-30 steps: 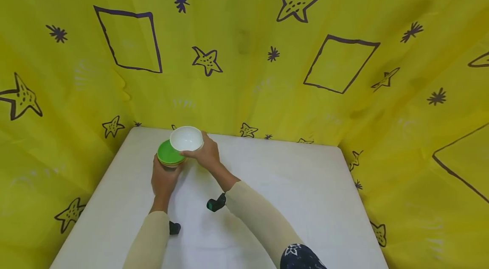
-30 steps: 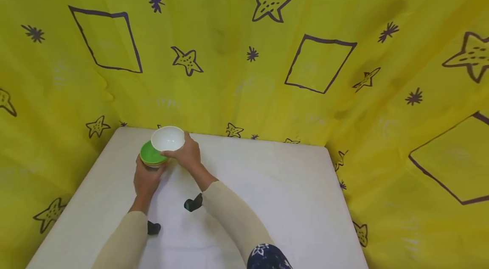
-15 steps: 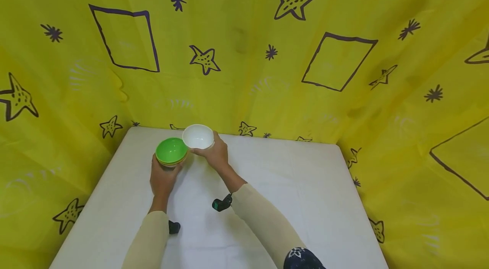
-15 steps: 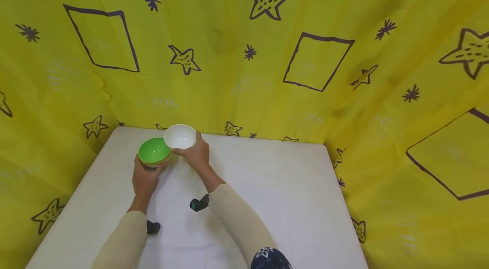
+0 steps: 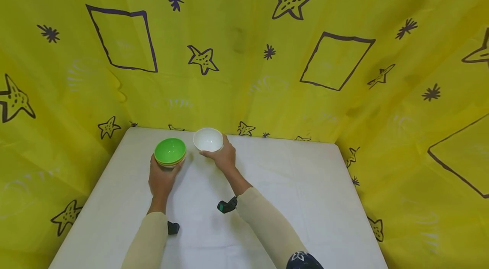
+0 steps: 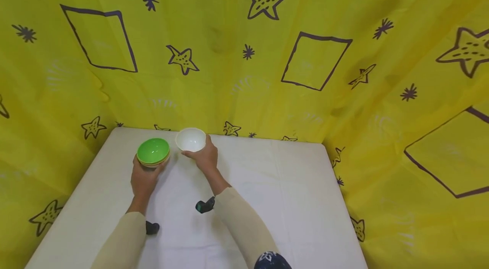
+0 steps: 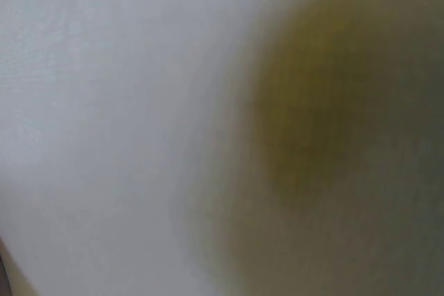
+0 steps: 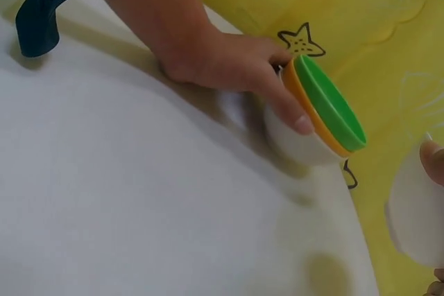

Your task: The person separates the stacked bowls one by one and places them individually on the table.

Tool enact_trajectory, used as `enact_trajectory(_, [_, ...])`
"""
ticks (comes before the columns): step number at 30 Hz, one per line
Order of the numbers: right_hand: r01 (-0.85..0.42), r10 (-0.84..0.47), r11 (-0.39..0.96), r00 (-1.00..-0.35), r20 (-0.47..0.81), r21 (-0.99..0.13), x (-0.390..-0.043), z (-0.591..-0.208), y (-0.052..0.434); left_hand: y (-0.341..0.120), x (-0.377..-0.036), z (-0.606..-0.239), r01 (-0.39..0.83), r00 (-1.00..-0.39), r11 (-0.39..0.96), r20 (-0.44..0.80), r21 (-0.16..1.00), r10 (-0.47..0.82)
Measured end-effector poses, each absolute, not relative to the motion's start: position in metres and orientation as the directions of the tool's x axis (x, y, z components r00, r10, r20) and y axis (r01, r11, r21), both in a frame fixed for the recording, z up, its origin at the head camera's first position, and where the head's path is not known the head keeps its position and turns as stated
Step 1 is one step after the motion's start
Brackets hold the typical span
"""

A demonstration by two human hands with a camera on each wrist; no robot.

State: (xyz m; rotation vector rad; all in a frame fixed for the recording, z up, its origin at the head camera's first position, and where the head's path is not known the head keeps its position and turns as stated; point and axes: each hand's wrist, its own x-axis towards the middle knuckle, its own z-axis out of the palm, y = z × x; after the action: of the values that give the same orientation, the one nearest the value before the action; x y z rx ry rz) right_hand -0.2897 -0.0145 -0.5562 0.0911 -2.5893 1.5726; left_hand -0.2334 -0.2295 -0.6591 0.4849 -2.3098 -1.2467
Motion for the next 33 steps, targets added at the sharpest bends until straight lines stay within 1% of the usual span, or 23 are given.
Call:
enact_trajectory(7, [-0.070,0.015,0.501,-0.996,0.090,-0.863,-0.286,-0.568,-0.012,-0.230,-0.231,-0.659,-0.072,-0.829,0.521,0.240,0.850,-0.506])
enact_trajectory(11, [-0.052,0.011,0.524,-0.998,0.068,-0.850,-0.284,-0.574,-0.012,-0.231,-0.231,-0.660,-0.085,-0.829,0.524,0.232,0.847,-0.510])
enact_trajectory(18, [-0.067,-0.014,0.542,-0.997,0.070,-0.837,-0.281,-0.582,-0.011,-0.229,-0.233,-0.658,-0.094,-0.827,0.515,0.221,0.852,-0.517])
enact_trajectory(26, [-0.068,-0.059,0.591,-0.997,0.041,-0.804,-0.278,-0.594,-0.012,-0.229,-0.235,-0.660,-0.097,-0.828,0.516,0.218,0.851,-0.516])
enact_trajectory(33, [-0.078,-0.085,0.604,-0.996,0.034,-0.793,-0.280,-0.607,-0.014,-0.229,-0.234,-0.658,-0.074,-0.823,0.524,0.245,0.848,-0.513])
